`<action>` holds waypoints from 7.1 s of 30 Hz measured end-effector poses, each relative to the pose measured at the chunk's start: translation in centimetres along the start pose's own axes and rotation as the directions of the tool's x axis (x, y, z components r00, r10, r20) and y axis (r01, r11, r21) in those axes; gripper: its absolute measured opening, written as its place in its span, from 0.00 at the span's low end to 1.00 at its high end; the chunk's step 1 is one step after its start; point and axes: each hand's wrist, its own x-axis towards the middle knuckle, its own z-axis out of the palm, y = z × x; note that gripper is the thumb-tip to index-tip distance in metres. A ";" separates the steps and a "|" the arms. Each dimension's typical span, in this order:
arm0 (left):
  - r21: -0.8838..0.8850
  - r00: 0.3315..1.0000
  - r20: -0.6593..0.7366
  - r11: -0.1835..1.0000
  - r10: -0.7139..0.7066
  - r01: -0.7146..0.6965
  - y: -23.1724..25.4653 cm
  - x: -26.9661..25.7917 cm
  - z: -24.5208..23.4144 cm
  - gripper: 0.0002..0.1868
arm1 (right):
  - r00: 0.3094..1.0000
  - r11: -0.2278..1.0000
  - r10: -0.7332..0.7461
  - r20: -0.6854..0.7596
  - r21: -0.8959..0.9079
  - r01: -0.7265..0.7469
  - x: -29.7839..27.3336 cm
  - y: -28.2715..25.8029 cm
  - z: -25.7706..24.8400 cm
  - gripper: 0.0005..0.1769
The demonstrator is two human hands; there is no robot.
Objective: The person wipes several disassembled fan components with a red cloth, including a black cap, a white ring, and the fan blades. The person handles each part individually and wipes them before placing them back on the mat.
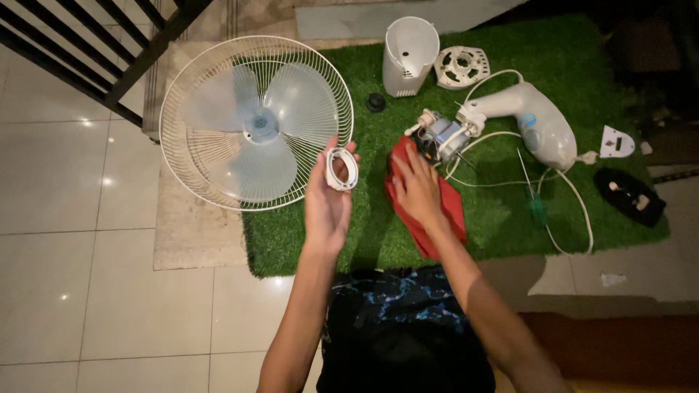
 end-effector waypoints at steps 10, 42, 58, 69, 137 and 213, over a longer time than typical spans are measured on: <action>0.267 0.990 -0.120 0.958 -0.072 0.102 -7.6 9.8 -3.7 0.32 | 0.996 0.986 0.084 0.005 -0.148 -0.082 -2.3 1.6 4.0 0.33; 0.930 0.897 0.367 -0.116 0.248 -0.348 -15.5 27.7 -6.3 0.66 | 0.988 0.983 0.155 -0.016 -0.100 -0.156 -1.3 0.9 3.1 0.32; 0.954 0.921 0.290 0.000 0.259 -0.300 -17.1 17.6 -10.4 0.48 | 0.991 0.986 0.109 -0.075 -0.122 -0.118 -1.5 1.3 3.8 0.30; 0.911 0.914 0.371 0.128 0.162 -0.393 -8.6 10.0 -9.2 0.26 | 0.993 0.983 0.103 -0.054 -0.150 -0.110 -1.8 1.3 4.0 0.29; -0.164 0.983 -0.095 0.971 0.159 -0.173 -0.8 -4.8 -9.8 0.29 | 0.980 0.976 0.096 -0.171 0.211 -0.059 -2.8 4.3 1.8 0.27; 0.406 0.807 -0.481 0.903 0.343 -0.142 8.1 14.1 -28.9 0.15 | 0.854 0.060 0.451 0.259 0.946 -0.319 -6.6 4.0 -7.7 0.24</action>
